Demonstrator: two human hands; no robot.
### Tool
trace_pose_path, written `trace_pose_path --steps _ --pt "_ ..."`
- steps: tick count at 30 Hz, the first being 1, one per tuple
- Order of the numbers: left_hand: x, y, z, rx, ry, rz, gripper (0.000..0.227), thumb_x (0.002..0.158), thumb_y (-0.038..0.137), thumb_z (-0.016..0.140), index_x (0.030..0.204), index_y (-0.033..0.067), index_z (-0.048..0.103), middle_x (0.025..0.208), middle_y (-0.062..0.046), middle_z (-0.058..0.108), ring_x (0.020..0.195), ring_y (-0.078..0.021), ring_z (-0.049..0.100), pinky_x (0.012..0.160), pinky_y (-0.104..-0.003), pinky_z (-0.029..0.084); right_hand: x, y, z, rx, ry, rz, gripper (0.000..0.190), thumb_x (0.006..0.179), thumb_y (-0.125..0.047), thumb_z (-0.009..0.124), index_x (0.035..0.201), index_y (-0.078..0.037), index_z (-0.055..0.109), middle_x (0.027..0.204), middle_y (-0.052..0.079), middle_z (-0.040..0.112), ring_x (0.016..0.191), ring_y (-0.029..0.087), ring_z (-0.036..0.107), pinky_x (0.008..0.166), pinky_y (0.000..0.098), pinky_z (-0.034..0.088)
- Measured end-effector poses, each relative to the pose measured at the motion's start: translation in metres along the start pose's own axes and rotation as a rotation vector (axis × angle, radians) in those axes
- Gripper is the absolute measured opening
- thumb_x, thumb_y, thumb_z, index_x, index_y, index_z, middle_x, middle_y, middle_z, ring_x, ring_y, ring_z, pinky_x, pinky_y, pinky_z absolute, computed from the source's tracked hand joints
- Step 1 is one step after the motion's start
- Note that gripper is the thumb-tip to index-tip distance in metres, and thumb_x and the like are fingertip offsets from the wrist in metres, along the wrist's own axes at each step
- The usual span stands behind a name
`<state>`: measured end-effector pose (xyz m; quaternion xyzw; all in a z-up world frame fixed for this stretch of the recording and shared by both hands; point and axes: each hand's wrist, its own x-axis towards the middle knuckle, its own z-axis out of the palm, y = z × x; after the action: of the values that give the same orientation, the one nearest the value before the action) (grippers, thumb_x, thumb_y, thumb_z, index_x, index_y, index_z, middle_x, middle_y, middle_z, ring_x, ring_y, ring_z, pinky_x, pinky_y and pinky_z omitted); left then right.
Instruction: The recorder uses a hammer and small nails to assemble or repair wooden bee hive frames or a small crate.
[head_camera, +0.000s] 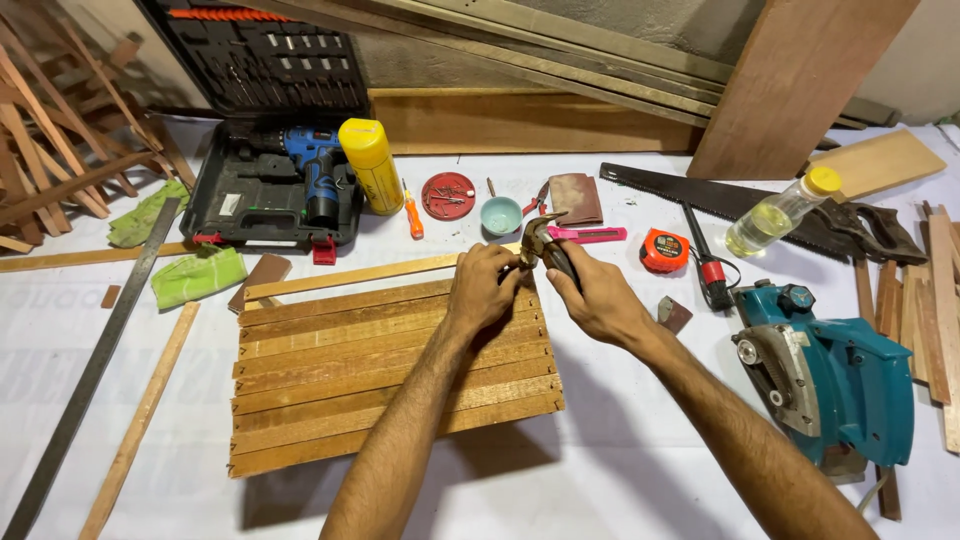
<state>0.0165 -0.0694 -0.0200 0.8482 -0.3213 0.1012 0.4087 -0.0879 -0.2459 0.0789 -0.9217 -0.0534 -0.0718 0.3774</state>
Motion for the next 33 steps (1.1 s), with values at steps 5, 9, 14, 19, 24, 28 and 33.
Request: trace_pose_path --steps 5,9,14,19,24,28,33 --pt "0.000 0.003 -0.004 -0.023 -0.010 -0.026 0.016 0.090 0.024 0.075 0.096 0.0099 0.080 0.101 -0.005 0.074 0.099 -0.0255 0.062 0.093 -0.042 0.045 -0.001 0.001 0.002 -0.007 0.074 -0.058 0.039 0.102 -0.023 0.057 0.133 0.000 0.051 0.089 0.025 0.070 0.075 0.037 0.071 0.064 0.0463 0.054" --pt "0.000 0.006 -0.005 -0.010 -0.028 -0.038 0.017 0.089 0.023 0.075 0.099 0.0107 0.081 0.101 -0.006 0.074 0.099 -0.0252 0.062 0.092 -0.041 0.045 -0.003 0.002 0.003 -0.097 0.006 -0.063 0.039 0.101 -0.022 0.057 0.132 0.001 0.051 0.091 0.025 0.071 0.077 0.040 0.071 0.066 0.0486 0.054" --pt "-0.001 0.004 -0.003 -0.008 -0.043 -0.053 0.017 0.088 0.024 0.076 0.098 0.0110 0.081 0.102 -0.005 0.075 0.099 -0.0241 0.063 0.093 -0.041 0.045 -0.003 -0.003 0.002 -0.072 0.094 -0.099 0.039 0.102 -0.022 0.057 0.133 0.000 0.051 0.092 0.026 0.070 0.079 0.041 0.071 0.066 0.0476 0.055" --pt "0.002 0.005 -0.005 0.009 -0.024 -0.022 0.016 0.087 0.023 0.077 0.096 0.0106 0.081 0.101 -0.005 0.075 0.099 -0.0252 0.063 0.093 -0.041 0.046 0.001 -0.012 0.000 -0.106 0.023 -0.114 0.043 0.100 -0.020 0.057 0.137 0.000 0.050 0.092 0.026 0.071 0.078 0.043 0.070 0.067 0.0500 0.054" --pt "-0.001 -0.002 0.000 -0.002 -0.003 -0.014 0.016 0.086 0.022 0.077 0.097 0.0115 0.082 0.102 -0.006 0.075 0.099 -0.0251 0.063 0.092 -0.041 0.046 -0.002 -0.012 0.004 -0.104 0.013 -0.034 0.051 0.098 -0.019 0.056 0.145 0.000 0.045 0.092 0.028 0.070 0.076 0.046 0.069 0.066 0.0541 0.053" --pt "0.000 0.003 -0.003 -0.013 -0.035 -0.066 0.016 0.085 0.024 0.079 0.095 0.0110 0.082 0.099 -0.005 0.075 0.098 -0.0246 0.063 0.092 -0.040 0.047 0.000 -0.009 0.002 -0.156 0.031 -0.071 0.048 0.099 -0.021 0.059 0.140 0.001 0.047 0.089 0.027 0.071 0.077 0.044 0.070 0.068 0.0526 0.054" --pt "0.000 0.000 -0.002 -0.023 -0.004 -0.034 0.016 0.084 0.023 0.079 0.092 0.0093 0.081 0.096 -0.006 0.074 0.096 -0.0252 0.063 0.090 -0.041 0.046 -0.008 0.000 0.011 -0.099 0.156 -0.158 0.045 0.101 -0.018 0.057 0.140 0.002 0.047 0.096 0.029 0.069 0.080 0.044 0.071 0.067 0.0499 0.056"
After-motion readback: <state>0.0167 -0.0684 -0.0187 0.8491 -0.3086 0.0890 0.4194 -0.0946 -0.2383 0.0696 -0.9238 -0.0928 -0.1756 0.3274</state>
